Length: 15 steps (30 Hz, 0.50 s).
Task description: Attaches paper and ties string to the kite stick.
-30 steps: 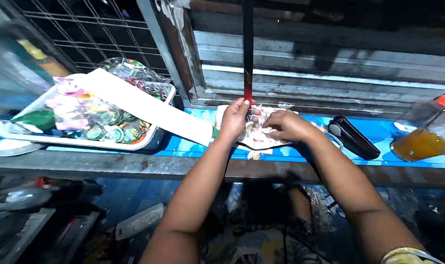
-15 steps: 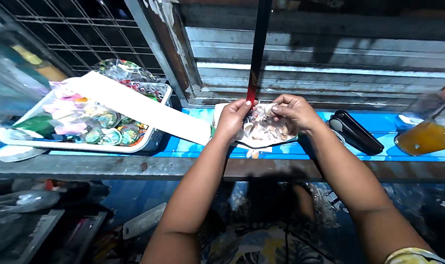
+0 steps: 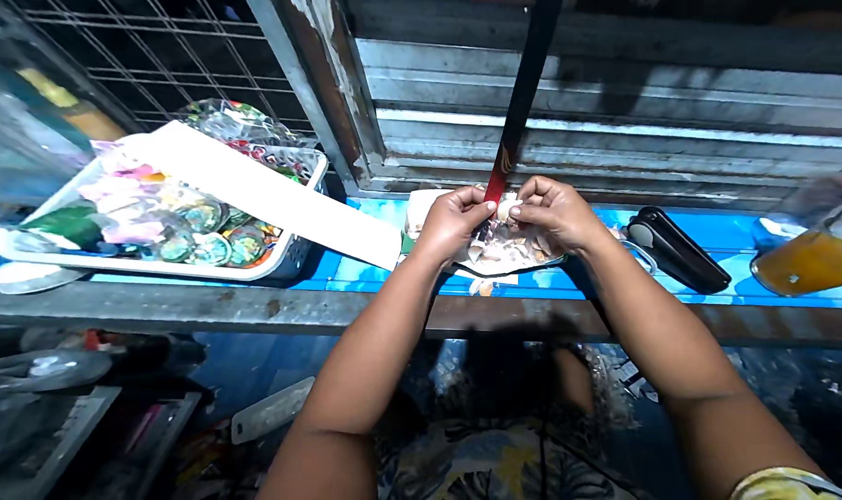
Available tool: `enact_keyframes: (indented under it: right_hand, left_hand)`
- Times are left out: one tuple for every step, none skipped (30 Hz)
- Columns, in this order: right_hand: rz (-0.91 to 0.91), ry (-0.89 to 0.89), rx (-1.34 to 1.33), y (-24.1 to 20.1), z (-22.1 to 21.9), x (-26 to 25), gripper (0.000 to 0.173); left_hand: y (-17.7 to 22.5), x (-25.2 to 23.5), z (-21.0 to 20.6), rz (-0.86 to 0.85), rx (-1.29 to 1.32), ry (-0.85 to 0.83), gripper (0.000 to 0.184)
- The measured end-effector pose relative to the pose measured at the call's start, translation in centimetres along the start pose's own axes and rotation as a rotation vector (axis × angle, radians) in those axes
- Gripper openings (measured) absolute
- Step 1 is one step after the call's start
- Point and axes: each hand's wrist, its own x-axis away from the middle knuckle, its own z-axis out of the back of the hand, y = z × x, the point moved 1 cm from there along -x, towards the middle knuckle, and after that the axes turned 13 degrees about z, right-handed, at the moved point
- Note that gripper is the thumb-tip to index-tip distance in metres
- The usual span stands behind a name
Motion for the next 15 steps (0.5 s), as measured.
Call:
enact_keyframes:
  right_hand:
    - [0.017, -0.015, 0.049, -0.1, 0.0, 0.0, 0.017]
    - [0.037, -0.026, 0.101, -0.2, 0.0, 0.0, 0.020]
    - [0.062, -0.034, 0.158, -0.2, 0.0, 0.0, 0.022]
    - [0.084, -0.036, 0.216, -0.2, -0.1, 0.0, 0.020]
    - [0.097, -0.038, 0.266, -0.1, -0.3, 0.0, 0.017]
    - [0.105, -0.042, 0.298, 0.0, -0.5, 0.1, 0.013]
    - [0.114, -0.048, 0.315, 0.0, -0.6, 0.1, 0.010]
    - [0.121, -0.054, 0.318, 0.0, -0.6, 0.1, 0.008]
    - [0.127, -0.056, 0.320, -0.1, -0.5, 0.1, 0.007]
    - [0.131, -0.059, 0.329, -0.1, -0.4, 0.1, 0.006]
    - [0.139, -0.057, 0.359, -0.1, -0.2, 0.1, 0.006]
    - [0.153, -0.048, 0.411, 0.0, -0.1, 0.1, 0.005]
    - [0.174, -0.037, 0.471, 0.1, 0.2, 0.0, 0.005]
    - [0.190, -0.025, 0.517, 0.2, 0.4, 0.0, 0.005]
    - [0.197, -0.010, 0.526, 0.2, 0.5, -0.1, 0.005]
  left_hand:
    - [0.0, 0.0, 0.0, 0.000, -0.031, -0.002, 0.005]
    - [0.1, 0.1, -0.1, 0.000, -0.062, -0.005, 0.005]
    - [0.2, 0.2, -0.2, -0.003, -0.095, -0.011, 0.005]
    - [0.2, 0.3, -0.3, -0.011, -0.122, -0.015, 0.005]
    - [0.2, 0.3, -0.3, -0.025, -0.141, -0.019, 0.005]
    - [0.1, 0.3, -0.4, -0.031, -0.154, -0.024, 0.005]
    - [0.1, 0.3, -0.4, -0.034, -0.153, -0.026, 0.004]
    - [0.0, 0.3, -0.4, -0.033, -0.143, -0.027, 0.005]
    - [0.0, 0.3, -0.4, -0.032, -0.127, -0.026, 0.006]
    - [0.1, 0.3, -0.4, -0.029, -0.107, -0.023, 0.007]
    - [0.1, 0.2, -0.3, -0.027, -0.087, -0.013, 0.009]
    - [0.1, 0.2, -0.3, -0.026, -0.075, 0.007, 0.011]
    - [0.2, 0.2, -0.2, -0.023, -0.071, 0.030, 0.012]
    - [0.2, 0.2, -0.2, -0.022, -0.070, 0.050, 0.012]
    - [0.2, 0.2, -0.2, -0.028, -0.067, 0.070, 0.012]
